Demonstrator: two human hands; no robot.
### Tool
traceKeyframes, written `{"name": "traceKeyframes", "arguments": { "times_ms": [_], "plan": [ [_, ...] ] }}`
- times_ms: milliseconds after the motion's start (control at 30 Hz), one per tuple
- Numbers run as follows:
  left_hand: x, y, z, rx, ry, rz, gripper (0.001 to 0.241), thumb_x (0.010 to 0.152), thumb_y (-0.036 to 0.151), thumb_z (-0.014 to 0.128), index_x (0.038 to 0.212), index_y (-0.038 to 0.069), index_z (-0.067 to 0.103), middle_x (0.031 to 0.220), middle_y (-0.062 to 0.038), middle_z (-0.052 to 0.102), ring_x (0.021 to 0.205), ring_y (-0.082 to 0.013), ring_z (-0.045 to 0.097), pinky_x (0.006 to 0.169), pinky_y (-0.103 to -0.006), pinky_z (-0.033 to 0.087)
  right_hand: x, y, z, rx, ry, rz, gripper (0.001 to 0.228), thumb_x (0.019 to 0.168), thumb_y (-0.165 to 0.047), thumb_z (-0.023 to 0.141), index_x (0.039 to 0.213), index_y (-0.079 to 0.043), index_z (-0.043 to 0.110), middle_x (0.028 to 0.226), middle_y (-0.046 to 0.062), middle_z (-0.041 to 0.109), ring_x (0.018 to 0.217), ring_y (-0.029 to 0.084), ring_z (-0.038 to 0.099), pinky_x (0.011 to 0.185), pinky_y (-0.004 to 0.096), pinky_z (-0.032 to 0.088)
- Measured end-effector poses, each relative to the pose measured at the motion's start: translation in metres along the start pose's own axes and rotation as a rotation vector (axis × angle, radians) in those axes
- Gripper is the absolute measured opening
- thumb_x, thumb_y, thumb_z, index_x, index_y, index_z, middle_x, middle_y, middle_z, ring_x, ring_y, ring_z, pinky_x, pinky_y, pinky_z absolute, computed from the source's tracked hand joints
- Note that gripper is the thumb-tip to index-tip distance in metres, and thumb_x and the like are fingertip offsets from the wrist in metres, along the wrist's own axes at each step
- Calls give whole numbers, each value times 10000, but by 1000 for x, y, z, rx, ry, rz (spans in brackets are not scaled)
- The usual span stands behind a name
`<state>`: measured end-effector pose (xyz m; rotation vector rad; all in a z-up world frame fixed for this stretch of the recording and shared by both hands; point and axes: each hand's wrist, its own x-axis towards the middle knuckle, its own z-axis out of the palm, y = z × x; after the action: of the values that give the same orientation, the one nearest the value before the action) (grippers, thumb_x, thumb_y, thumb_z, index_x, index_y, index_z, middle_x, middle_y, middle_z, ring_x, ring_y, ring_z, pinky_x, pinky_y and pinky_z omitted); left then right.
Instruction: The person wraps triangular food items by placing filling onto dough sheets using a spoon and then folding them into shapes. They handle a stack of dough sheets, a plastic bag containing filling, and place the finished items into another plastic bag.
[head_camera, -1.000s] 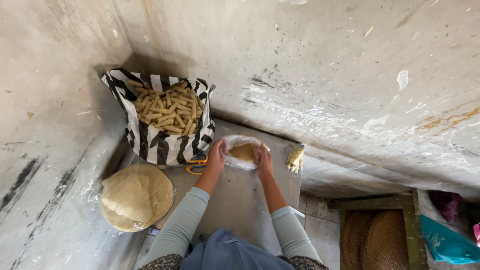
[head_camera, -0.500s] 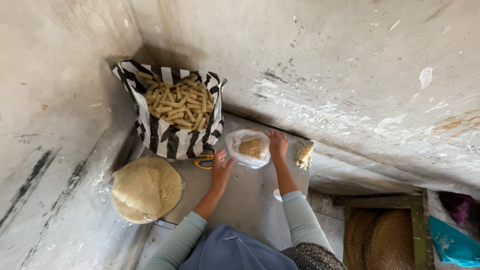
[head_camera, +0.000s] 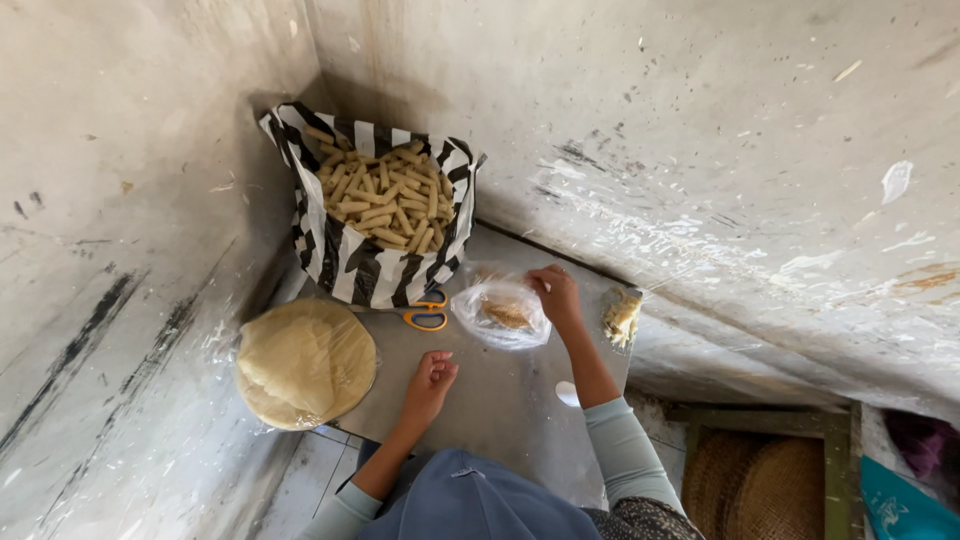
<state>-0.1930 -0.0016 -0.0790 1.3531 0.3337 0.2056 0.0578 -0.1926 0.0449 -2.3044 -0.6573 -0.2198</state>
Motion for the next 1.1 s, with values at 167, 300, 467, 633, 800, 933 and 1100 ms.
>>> {"name": "traceKeyframes", "arguments": {
  "times_ms": [167, 300, 467, 633, 800, 933, 1100],
  "plan": [
    [-3, 24, 6, 8, 7, 5, 314, 961, 141, 686, 1249, 54, 597, 954, -16, 667, 779, -60, 545, 698, -215, 481, 4, -23, -12, 22, 60, 44, 150, 889, -129, 784, 1015, -48, 788, 895, 101, 708, 784, 250, 674, 689, 375, 530],
    [-11, 61, 6, 20, -42, 44, 343, 950, 135, 672, 1269, 64, 570, 998, -18, 670, 818, -76, 594, 723, -236, 512, -7, -36, -14, 112, 209, 83, 151, 888, -126, 782, 1025, -62, 791, 920, 77, 722, 794, 231, 688, 698, 372, 543],
    [-28, 105, -9, 161, 29, 122, 360, 943, 133, 680, 1281, 69, 578, 1041, -44, 674, 898, -123, 625, 783, -276, 544, -4, -56, -19, -140, 317, -93, 304, 871, -66, 796, 1171, -69, 744, 1047, 124, 706, 977, 291, 639, 853, 421, 511],
    [-51, 126, -39, 436, 295, 327, 251, 952, 113, 687, 1197, 88, 641, 1134, -84, 692, 1037, -238, 645, 906, -358, 506, -20, -108, -13, 41, 390, -97, 462, 933, 56, 691, 1364, -47, 560, 1305, 193, 568, 1108, 288, 570, 955, 389, 495],
    [-70, 150, -105, 709, 769, 425, 385, 939, 102, 667, 1311, 31, 597, 1363, -155, 595, 1336, -340, 479, 1161, -463, 333, -73, -134, 66, 241, 100, -143, 250, 917, 31, 697, 1149, -55, 659, 958, 84, 672, 850, 187, 658, 775, 317, 542],
    [-89, 152, -151, 833, 935, 331, 591, 905, 191, 755, 1407, 13, 500, 1459, -224, 481, 1419, -393, 352, 1158, -550, 216, -120, -139, 143, 402, -398, 29, 301, 890, -32, 700, 1191, -27, 686, 949, 76, 725, 789, 175, 700, 677, 308, 560],
    [-89, 93, -201, 341, 1043, -6, 719, 897, 222, 781, 1449, -21, 389, 1362, -214, 488, 1257, -335, 445, 1048, -506, 303, -142, -145, 215, 642, -656, 414, 284, 985, -118, 640, 1250, -16, 640, 904, 74, 709, 726, 149, 658, 663, 296, 552]
  ]
}}
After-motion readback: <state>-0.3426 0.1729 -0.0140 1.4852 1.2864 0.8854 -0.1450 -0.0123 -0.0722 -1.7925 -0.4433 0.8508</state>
